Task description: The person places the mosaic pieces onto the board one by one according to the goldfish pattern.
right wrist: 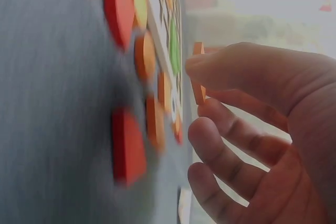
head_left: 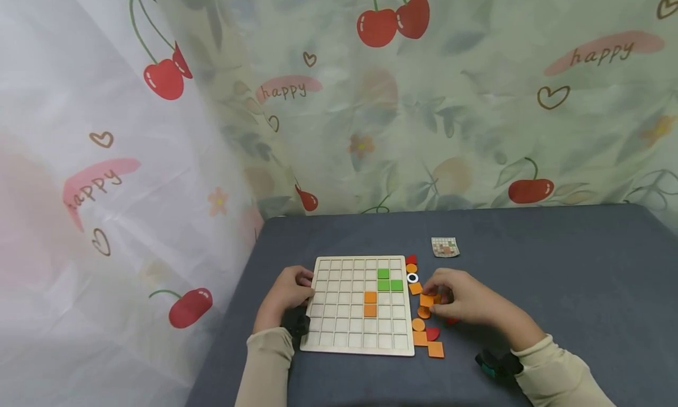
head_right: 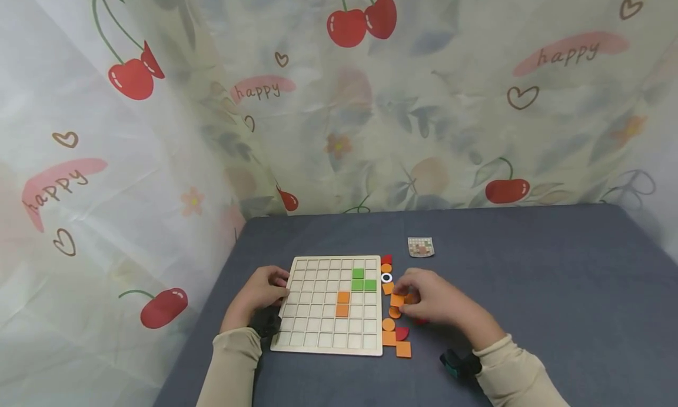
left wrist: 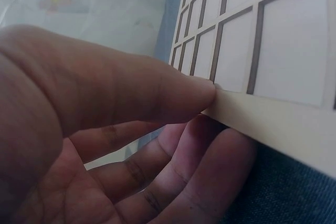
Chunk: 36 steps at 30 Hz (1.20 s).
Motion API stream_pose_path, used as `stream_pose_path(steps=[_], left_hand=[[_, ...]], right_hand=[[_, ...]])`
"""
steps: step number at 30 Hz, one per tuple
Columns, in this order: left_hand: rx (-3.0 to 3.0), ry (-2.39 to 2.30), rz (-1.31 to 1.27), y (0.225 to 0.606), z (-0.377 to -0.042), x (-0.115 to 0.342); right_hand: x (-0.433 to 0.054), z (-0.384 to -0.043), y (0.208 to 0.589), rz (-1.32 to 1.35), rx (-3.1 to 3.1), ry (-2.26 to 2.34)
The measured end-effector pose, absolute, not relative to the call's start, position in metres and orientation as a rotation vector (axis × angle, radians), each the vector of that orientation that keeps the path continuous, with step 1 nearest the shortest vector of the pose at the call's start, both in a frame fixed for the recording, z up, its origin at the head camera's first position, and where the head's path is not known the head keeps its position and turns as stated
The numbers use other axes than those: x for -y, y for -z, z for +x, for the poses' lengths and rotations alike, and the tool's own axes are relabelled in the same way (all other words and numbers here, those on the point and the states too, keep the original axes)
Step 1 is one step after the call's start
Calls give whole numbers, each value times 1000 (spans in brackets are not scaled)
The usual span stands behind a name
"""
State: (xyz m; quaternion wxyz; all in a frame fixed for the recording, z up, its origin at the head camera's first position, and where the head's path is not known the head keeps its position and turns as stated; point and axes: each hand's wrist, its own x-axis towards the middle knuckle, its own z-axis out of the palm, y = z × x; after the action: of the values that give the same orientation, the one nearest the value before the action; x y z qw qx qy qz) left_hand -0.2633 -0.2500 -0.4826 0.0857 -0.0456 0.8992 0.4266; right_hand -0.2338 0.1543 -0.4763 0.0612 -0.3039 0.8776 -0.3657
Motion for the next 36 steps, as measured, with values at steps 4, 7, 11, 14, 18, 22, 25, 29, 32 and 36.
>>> stream_pose_path(steps=[4,7,11,14,18,22,25,29,32,36], left_hand=[[-2680,-1264,-132,483,-263,251],[-2678,-1261,-131,483,-263,251],[-2675,-1267,-132,483,-264,252],[-2671,-1277,-126,483,-264,252],[-2662,-1287,-113,484,-264,253],[-2658,-1289,-110,484,-264,253],[-2656,-1288,-116,482,-265,252],[-2659,-1283,-124,480,-266,251],[-2665,-1275,-123,481,-265,251],[-2663,-1274,-120,483,-265,251]], right_hand=[[-130,-231,475,-972,-2608,1085],[-110,-230,476,-1024,-2576,1069],[-83,-226,478,-1060,-2508,1063],[-66,-224,481,-1057,-2481,1038],[-52,-224,483,-1044,-2484,1012],[-47,-223,483,-1035,-2482,1010],[-45,-223,482,-1034,-2491,1006],[-45,-223,482,-1017,-2496,1000],[-45,-223,482,-1010,-2490,1000],[-45,-222,482,-1009,-2487,1000]])
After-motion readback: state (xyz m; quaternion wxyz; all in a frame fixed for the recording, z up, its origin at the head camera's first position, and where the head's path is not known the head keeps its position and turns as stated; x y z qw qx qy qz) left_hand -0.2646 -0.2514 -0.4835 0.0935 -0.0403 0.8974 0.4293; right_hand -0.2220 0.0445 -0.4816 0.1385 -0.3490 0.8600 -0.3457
